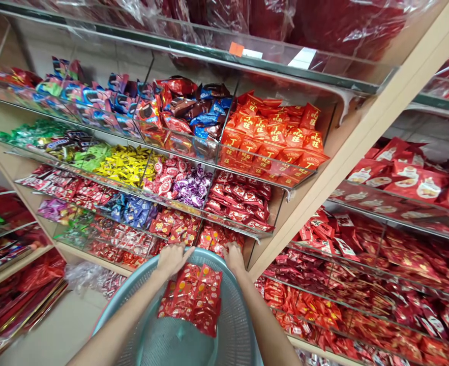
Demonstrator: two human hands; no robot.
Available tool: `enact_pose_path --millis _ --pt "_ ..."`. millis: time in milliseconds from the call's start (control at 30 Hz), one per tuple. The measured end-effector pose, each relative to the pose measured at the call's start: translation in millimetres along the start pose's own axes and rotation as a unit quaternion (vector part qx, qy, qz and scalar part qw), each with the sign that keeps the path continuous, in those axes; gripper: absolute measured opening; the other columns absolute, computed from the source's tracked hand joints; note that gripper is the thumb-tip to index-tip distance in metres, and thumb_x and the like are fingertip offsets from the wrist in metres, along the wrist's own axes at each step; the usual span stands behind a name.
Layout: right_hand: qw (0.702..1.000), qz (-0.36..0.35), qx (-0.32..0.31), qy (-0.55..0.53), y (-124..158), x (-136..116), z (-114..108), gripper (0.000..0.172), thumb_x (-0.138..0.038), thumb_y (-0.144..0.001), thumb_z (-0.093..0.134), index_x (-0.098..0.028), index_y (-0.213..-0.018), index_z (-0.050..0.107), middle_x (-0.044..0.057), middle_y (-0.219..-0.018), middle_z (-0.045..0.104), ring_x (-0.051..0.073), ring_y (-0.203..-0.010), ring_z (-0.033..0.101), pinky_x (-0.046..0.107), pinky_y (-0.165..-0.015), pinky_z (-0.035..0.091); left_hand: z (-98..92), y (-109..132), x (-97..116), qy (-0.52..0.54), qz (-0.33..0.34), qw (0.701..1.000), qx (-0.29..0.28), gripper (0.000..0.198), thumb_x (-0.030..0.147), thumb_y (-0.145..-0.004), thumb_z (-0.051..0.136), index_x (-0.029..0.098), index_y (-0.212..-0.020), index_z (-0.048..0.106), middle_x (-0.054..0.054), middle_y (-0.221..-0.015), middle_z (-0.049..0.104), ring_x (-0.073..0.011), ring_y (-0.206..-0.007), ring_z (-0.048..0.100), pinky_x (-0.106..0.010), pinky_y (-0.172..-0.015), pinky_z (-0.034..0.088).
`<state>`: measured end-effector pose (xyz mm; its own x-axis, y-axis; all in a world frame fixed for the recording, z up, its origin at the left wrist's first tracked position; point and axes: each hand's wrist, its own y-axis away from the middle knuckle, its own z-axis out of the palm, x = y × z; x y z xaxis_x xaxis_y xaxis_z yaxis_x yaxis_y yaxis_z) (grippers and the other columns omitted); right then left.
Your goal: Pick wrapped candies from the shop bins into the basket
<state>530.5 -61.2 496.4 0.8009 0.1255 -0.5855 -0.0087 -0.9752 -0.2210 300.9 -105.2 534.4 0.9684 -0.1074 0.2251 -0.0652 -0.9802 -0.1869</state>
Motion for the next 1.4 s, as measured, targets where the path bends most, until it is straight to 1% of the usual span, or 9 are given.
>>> enact_pose_path --millis 233,400,567,667,767,933,1133,1267,1400 --pt "0.994 0.014 -0.013 -0.107 4 4 1 0.025 -0.039 -0.07 0.046 -0.015 -0.069 0.055 0.002 -0.061 0.056 0.013 -0.053 0.052 0.022 -0.049 0.04 -1.6 0 1 0.009 -0.009 1.0 -0.019 0.062 0.054 -0.08 0.012 0.013 -0.087 0.057 -0.011 -0.082 0.061 -0.0243 -0.08 0.056 -0.034 -0.072 0.037" --pt "0.985 0.017 -0.011 -0.17 7 0 -4 0.033 -0.047 -0.068 0.048 -0.014 -0.065 0.052 0.003 -0.058 0.057 0.012 -0.051 0.051 0.023 -0.049 0.04 -2.3 1 1 0.008 -0.013 1.0 -0.019 0.062 0.053 -0.08 0.012 0.013 -0.088 0.057 -0.012 -0.082 0.062 -0.0252 -0.081 0.055 -0.035 -0.073 0.037" --pt "0.98 -0.008 0.005 -0.197 12 -13 -30 0.031 -0.045 -0.068 0.05 -0.014 -0.067 0.052 0.003 -0.061 0.058 0.012 -0.055 0.052 0.023 -0.053 0.04 -2.0 1 1 0.007 -0.013 1.0 -0.018 0.064 0.054 -0.079 0.01 0.013 -0.089 0.057 -0.013 -0.084 0.061 -0.0251 -0.08 0.056 -0.035 -0.072 0.037" --pt "0.98 -0.023 0.028 -0.197 19 -26 -51 0.029 -0.044 -0.069 0.051 -0.015 -0.069 0.053 0.002 -0.063 0.059 0.012 -0.056 0.051 0.023 -0.054 0.039 0.2 0 1 0.002 -0.011 1.0 -0.006 0.067 0.055 -0.079 0.006 0.013 -0.088 0.057 -0.013 -0.081 0.062 -0.0253 -0.077 0.057 -0.036 -0.07 0.038" --pt "0.973 -0.024 0.025 -0.229 29 -44 -60 0.029 -0.045 -0.069 0.051 -0.016 -0.07 0.052 0.001 -0.062 0.058 0.012 -0.055 0.05 0.023 -0.053 0.038 1.6 0 1 -0.002 -0.02 1.0 0.0 0.07 0.056 -0.078 0.004 0.013 -0.085 0.058 -0.013 -0.079 0.062 -0.0253 -0.075 0.058 -0.035 -0.068 0.038" --pt "0.953 0.02 -0.078 -0.294 47 -67 -37 0.029 -0.045 -0.063 0.057 -0.016 -0.063 0.052 -0.002 -0.049 0.052 0.01 -0.047 0.048 0.021 -0.047 0.036 0.3 -1 2 0.007 -0.025 1.0 -0.011 0.072 0.059 -0.077 0.003 0.013 -0.086 0.058 -0.012 -0.079 0.063 -0.0239 -0.076 0.058 -0.033 -0.068 0.038" --pt "0.942 0.079 -0.14 -0.295 47 -65 7 0.022 -0.037 -0.06 0.059 -0.017 -0.058 0.05 -0.006 -0.041 0.048 0.007 -0.037 0.042 0.019 -0.04 0.032 -4.3 1 3 0.005 -0.021 1.0 -0.011 0.074 0.058 -0.077 0.002 0.012 -0.087 0.058 -0.013 -0.081 0.063 -0.0255 -0.078 0.058 -0.034 -0.069 0.038" --pt "0.968 0.073 -0.126 -0.205 43 -60 17 0.017 -0.031 -0.065 0.054 -0.017 -0.057 0.05 -0.004 -0.043 0.051 0.008 -0.038 0.044 0.018 -0.04 0.031 -7.1 2 4 0.001 -0.03 0.999 -0.013 0.073 0.057 -0.077 0.003 0.012 -0.088 0.059 -0.013 -0.083 0.063 -0.0255 -0.08 0.058 -0.033 -0.07 0.038" --pt "0.997 0.025 -0.057 -0.038 48 -64 9 0.013 -0.026 -0.068 0.052 -0.018 -0.058 0.051 -0.002 -0.05 0.054 0.011 -0.05 0.05 0.02 -0.048 0.032 -6.0 1 3 0.005 -0.028 1.0 -0.013 0.072 0.057 -0.077 0.003 0.012 -0.088 0.059 -0.013 -0.083 0.063 -0.0253 -0.08 0.058 -0.033 -0.071 0.038"
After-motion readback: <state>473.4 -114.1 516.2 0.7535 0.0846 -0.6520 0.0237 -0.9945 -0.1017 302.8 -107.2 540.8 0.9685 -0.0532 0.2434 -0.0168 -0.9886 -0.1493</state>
